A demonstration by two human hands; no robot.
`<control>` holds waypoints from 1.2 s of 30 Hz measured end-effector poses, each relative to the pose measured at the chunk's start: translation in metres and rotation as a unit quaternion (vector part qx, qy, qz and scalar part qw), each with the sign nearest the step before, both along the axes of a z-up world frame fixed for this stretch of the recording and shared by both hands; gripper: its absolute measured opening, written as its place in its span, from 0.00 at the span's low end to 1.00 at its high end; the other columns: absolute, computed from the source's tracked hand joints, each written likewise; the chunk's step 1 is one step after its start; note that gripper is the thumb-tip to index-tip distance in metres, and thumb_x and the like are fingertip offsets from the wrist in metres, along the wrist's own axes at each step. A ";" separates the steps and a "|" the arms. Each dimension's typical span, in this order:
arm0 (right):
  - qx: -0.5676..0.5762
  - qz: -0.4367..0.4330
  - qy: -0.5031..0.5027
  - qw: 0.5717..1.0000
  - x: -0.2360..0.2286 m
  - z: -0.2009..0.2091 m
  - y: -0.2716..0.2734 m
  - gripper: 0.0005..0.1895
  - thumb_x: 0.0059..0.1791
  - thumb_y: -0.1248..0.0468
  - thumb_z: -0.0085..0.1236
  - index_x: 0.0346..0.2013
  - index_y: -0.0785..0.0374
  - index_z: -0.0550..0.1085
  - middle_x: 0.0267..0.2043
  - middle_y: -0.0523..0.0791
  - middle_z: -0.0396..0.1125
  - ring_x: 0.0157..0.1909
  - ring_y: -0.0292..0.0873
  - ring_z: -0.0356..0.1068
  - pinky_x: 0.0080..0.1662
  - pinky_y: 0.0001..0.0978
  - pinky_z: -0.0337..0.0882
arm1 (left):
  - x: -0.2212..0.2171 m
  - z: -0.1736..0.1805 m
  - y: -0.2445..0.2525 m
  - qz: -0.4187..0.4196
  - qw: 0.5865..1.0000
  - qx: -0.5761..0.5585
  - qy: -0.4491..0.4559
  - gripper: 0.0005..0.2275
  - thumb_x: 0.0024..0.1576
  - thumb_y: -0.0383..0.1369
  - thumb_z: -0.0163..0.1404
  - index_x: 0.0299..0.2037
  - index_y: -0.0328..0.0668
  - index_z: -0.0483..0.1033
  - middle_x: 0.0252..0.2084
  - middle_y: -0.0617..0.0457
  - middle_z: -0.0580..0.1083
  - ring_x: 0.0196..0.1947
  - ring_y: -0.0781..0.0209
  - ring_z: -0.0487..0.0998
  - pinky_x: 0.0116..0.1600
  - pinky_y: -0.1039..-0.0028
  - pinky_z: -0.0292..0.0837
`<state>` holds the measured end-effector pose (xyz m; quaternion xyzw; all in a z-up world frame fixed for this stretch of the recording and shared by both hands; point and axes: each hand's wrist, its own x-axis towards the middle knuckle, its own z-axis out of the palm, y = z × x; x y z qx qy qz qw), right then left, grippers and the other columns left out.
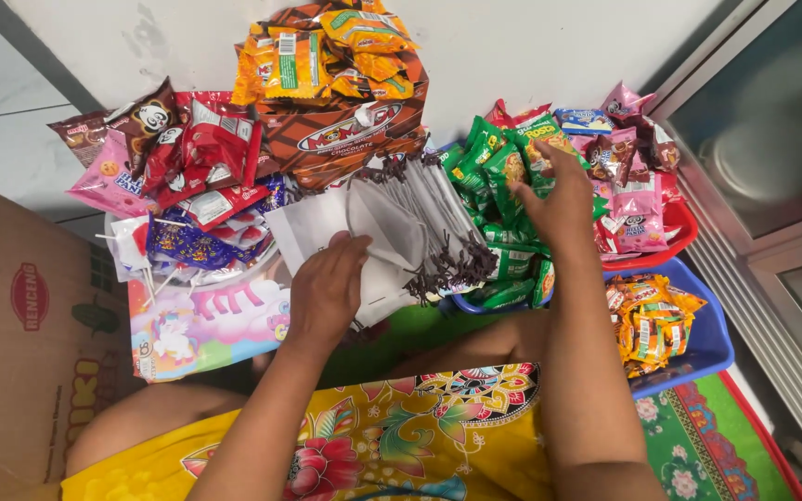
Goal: The person is sitting on the floor and packing various snack packets into a small white bag.
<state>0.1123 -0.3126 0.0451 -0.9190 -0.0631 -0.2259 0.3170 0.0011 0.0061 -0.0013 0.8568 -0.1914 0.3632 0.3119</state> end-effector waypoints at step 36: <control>0.014 0.267 0.070 0.961 -0.090 0.049 0.105 0.16 0.53 0.69 0.55 0.51 0.46 0.81 0.78 0.56 0.44 0.69 0.76 0.54 0.62 0.72 0.61 | 0.005 -0.007 0.002 -0.001 0.996 0.083 -0.015 0.08 0.66 0.29 0.46 0.51 0.47 0.78 0.47 0.48 0.75 0.49 0.50 0.76 0.56 0.61 0.67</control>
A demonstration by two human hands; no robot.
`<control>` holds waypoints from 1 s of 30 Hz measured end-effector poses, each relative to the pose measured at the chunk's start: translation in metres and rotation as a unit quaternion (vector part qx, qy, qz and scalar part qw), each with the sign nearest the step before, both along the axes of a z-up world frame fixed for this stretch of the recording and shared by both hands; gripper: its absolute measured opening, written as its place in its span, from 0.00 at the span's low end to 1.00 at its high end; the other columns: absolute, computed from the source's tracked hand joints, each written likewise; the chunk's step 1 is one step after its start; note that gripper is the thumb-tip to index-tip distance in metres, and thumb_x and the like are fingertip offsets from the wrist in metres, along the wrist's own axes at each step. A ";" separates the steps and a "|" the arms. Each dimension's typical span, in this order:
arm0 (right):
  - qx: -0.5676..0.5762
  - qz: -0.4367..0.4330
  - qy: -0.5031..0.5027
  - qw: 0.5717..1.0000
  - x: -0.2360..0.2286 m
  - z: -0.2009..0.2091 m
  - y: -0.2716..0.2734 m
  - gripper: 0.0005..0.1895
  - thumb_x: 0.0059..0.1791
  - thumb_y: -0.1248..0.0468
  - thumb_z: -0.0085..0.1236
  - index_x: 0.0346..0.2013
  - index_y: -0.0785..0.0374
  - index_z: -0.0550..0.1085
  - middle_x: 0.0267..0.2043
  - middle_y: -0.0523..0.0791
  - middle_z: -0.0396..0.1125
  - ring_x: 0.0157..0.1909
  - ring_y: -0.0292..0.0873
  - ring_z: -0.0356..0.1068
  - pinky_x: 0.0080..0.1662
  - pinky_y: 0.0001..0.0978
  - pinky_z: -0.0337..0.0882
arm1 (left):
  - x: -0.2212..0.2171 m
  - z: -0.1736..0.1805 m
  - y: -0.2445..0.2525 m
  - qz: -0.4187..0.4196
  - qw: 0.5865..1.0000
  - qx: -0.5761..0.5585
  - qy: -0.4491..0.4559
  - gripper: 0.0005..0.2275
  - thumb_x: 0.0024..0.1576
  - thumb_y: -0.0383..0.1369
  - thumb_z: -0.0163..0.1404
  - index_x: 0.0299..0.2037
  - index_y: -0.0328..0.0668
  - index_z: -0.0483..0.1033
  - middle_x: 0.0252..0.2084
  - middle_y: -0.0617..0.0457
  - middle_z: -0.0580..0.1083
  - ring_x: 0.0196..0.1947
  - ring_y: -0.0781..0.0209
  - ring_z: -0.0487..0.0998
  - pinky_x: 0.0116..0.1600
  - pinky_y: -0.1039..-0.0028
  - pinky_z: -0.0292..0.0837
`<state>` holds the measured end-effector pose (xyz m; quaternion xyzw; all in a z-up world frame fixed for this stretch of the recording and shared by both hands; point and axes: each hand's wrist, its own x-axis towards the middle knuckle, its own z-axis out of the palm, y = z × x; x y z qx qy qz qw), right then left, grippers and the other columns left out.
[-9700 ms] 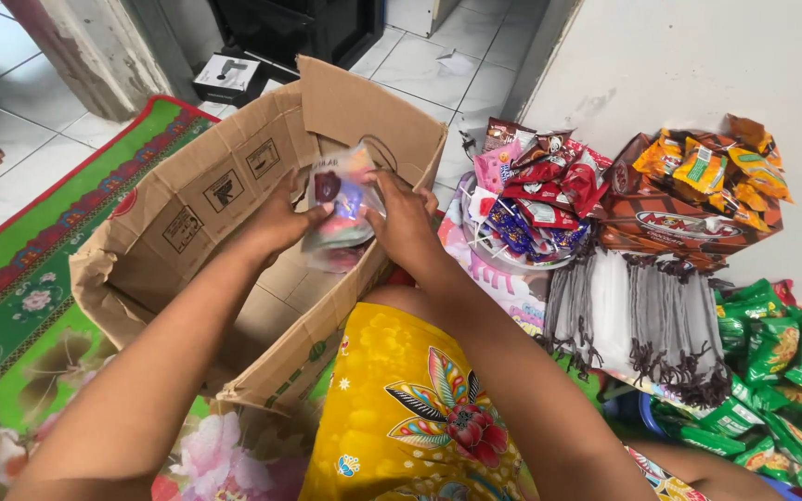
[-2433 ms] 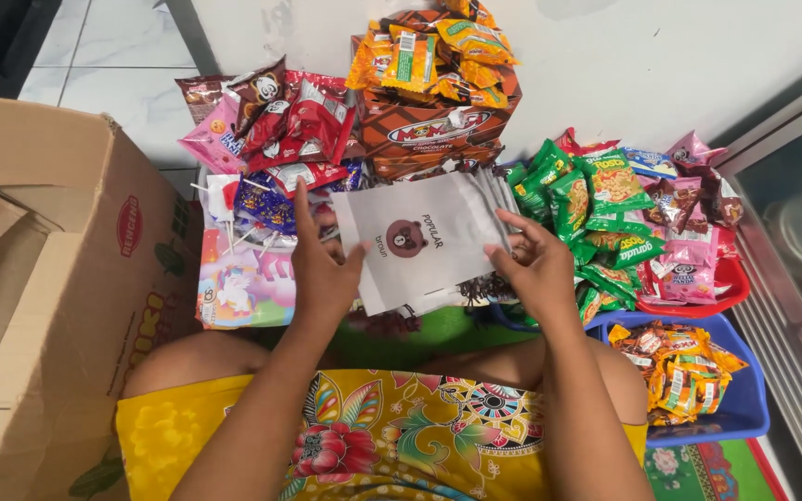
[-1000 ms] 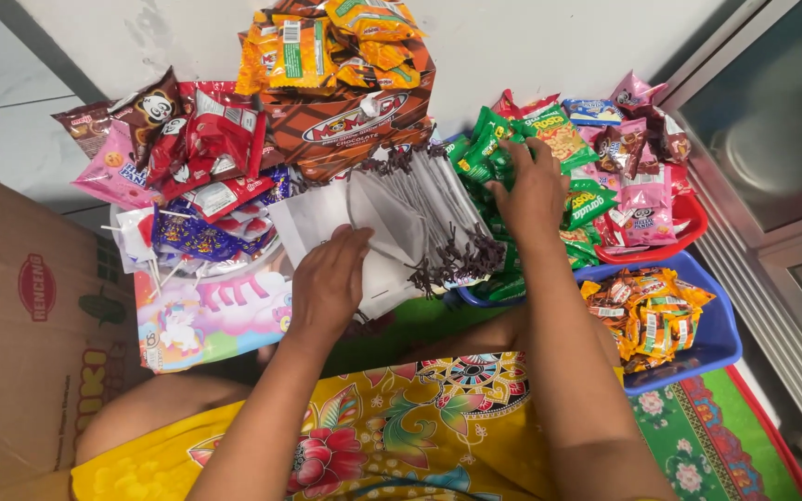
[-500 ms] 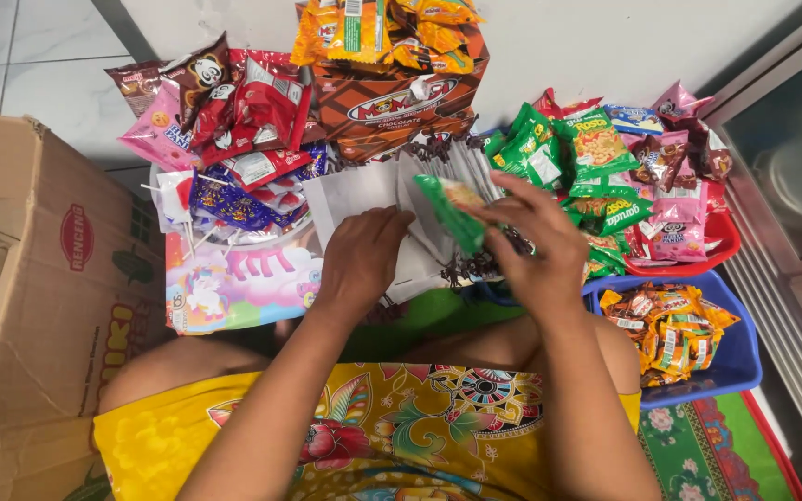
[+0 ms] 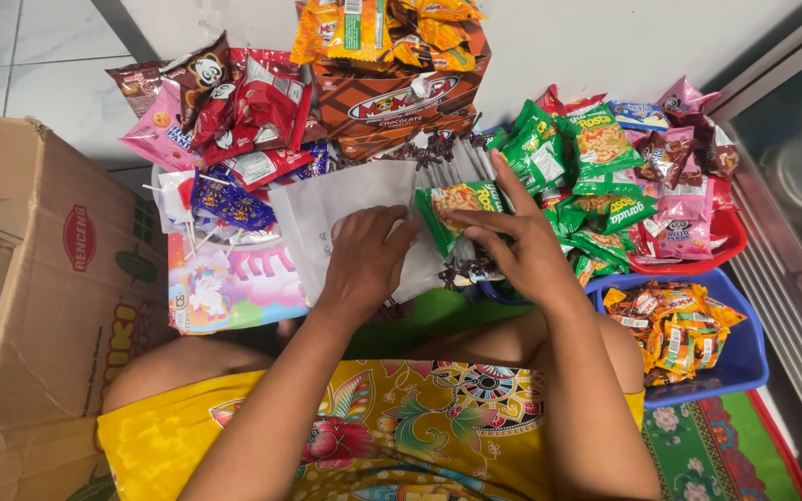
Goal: The person is sitting on the floor and packing various snack packets into a small white bag.
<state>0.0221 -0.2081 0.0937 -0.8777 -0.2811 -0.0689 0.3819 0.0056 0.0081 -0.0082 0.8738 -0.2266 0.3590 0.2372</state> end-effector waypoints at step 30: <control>0.087 0.023 0.061 0.994 -0.008 -0.038 0.018 0.39 0.42 0.59 0.74 0.63 0.63 0.67 0.56 0.56 0.69 0.55 0.63 0.72 0.56 0.60 0.71 | -0.005 0.026 -0.017 -0.131 0.973 -0.190 0.003 0.07 0.66 0.34 0.45 0.46 0.49 0.78 0.51 0.48 0.74 0.58 0.43 0.74 0.68 0.46 0.58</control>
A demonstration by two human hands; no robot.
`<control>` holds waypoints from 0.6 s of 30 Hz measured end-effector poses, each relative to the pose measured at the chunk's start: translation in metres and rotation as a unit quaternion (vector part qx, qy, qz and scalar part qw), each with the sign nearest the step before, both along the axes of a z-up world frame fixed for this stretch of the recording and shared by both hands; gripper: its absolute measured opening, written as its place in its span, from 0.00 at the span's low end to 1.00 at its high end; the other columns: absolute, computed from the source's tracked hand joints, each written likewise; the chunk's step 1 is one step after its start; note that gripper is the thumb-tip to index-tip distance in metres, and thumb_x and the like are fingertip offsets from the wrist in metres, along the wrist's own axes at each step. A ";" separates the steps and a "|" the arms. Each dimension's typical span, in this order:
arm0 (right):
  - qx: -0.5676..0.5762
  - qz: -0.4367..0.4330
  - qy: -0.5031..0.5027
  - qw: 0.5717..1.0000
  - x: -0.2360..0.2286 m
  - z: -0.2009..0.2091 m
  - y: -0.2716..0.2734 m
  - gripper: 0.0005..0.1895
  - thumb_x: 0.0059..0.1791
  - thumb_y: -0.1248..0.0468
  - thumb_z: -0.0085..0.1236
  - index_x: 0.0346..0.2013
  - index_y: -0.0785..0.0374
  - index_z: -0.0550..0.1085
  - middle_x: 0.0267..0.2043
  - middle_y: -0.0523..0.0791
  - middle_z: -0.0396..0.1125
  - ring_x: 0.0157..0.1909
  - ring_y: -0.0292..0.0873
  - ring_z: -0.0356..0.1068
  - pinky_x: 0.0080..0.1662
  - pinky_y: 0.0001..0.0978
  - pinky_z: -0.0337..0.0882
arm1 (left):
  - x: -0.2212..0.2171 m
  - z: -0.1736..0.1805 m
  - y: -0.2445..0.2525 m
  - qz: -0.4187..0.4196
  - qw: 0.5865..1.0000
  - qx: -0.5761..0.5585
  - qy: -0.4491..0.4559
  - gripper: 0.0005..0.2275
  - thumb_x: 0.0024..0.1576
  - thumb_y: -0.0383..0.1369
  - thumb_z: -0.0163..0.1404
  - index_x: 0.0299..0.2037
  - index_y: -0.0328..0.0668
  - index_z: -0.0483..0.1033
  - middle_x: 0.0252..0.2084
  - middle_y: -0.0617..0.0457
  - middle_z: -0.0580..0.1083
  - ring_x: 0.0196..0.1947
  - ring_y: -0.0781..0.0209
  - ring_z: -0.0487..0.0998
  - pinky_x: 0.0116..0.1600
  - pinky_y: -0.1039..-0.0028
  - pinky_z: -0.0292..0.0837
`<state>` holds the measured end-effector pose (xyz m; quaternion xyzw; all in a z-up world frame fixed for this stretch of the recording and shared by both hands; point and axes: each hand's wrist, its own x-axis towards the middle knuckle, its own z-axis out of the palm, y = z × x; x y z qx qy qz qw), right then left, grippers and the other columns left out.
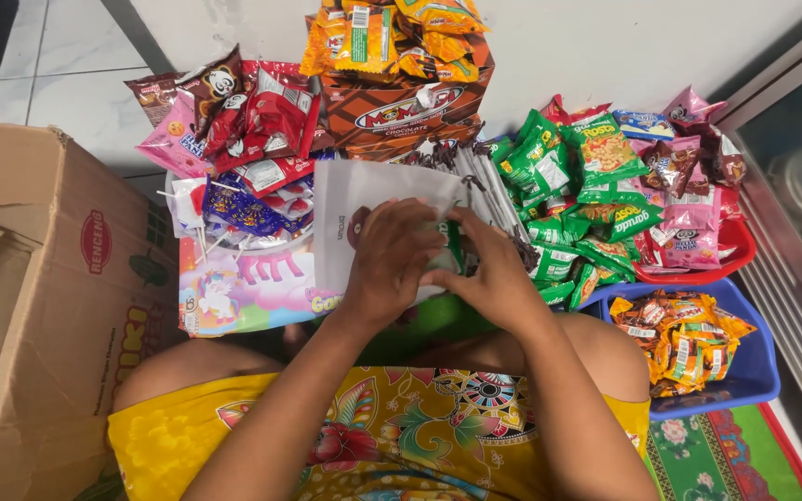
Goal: The person is sitting on the floor and packing various snack packets into a small white bag.
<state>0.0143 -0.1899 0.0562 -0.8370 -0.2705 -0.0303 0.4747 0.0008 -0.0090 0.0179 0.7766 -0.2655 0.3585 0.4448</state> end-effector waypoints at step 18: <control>0.010 -0.168 -0.047 0.985 0.020 -0.019 -0.014 0.08 0.57 0.62 0.52 0.49 0.55 0.77 0.37 0.49 0.75 0.38 0.53 0.76 0.48 0.47 0.73 | -0.017 -0.021 0.019 0.164 0.939 0.290 0.085 0.37 0.57 0.47 0.56 0.76 0.61 0.50 0.77 0.46 0.54 0.74 0.41 0.56 0.74 0.40 0.46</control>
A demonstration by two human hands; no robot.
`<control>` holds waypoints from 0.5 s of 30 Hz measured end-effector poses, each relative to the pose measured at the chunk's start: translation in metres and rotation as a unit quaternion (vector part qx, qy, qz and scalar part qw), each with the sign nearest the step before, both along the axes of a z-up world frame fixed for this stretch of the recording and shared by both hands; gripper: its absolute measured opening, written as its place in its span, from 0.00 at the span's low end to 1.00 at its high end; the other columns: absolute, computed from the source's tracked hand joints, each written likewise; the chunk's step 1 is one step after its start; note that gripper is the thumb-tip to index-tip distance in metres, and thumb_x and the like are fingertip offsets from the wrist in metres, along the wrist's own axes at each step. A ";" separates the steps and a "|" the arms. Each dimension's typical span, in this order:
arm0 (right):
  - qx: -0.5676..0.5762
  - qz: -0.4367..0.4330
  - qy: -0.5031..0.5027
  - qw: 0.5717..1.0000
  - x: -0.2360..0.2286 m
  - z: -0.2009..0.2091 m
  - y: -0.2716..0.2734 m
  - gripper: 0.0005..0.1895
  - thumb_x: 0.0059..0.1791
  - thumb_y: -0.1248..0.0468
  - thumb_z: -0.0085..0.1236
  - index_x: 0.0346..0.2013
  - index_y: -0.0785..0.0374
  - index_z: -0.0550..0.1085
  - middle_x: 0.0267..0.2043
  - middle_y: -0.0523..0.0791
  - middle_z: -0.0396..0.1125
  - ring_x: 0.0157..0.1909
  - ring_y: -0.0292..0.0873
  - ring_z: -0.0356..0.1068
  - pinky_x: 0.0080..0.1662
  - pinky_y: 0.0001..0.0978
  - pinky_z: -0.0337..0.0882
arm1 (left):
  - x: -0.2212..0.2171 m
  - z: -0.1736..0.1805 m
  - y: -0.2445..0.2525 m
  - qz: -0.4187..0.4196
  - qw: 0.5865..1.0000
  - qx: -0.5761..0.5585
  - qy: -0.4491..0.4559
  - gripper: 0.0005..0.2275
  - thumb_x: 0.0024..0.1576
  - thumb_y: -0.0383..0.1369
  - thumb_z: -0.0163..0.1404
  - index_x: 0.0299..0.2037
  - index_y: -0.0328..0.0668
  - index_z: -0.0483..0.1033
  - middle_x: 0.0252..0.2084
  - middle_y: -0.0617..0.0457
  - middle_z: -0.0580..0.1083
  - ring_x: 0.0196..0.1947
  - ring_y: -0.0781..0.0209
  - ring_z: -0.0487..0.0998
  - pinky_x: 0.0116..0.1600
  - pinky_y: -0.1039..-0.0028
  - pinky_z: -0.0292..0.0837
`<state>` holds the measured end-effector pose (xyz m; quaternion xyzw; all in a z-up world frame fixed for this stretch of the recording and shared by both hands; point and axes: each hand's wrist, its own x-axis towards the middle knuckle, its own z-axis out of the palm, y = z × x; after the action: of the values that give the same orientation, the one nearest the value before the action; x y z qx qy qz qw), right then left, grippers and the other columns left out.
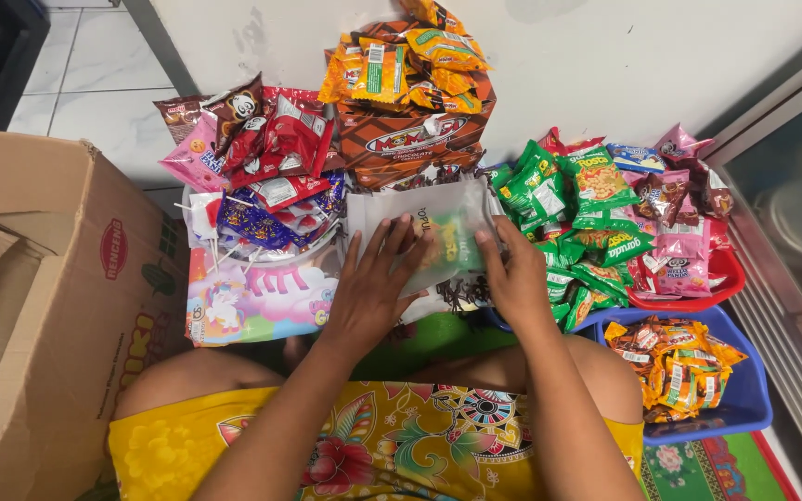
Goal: The person is sitting on the floor and packing various snack packets into a small white bag.
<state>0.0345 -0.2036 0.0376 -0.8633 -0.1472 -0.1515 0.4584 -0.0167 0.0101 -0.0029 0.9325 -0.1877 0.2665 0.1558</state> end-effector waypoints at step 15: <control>-0.048 0.124 0.078 0.988 -0.013 0.031 0.000 0.21 0.55 0.61 0.53 0.61 0.58 0.61 0.42 0.53 0.70 0.48 0.55 0.70 0.60 0.53 0.59 | 0.000 0.002 0.003 0.001 0.999 -0.015 0.030 0.38 0.58 0.46 0.56 0.77 0.57 0.49 0.75 0.43 0.55 0.74 0.40 0.56 0.74 0.41 0.46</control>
<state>0.0217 -0.2031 0.0690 -0.8686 -0.2237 -0.0189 0.4418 -0.0170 0.0129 -0.0013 0.9377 -0.1781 0.2417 0.1750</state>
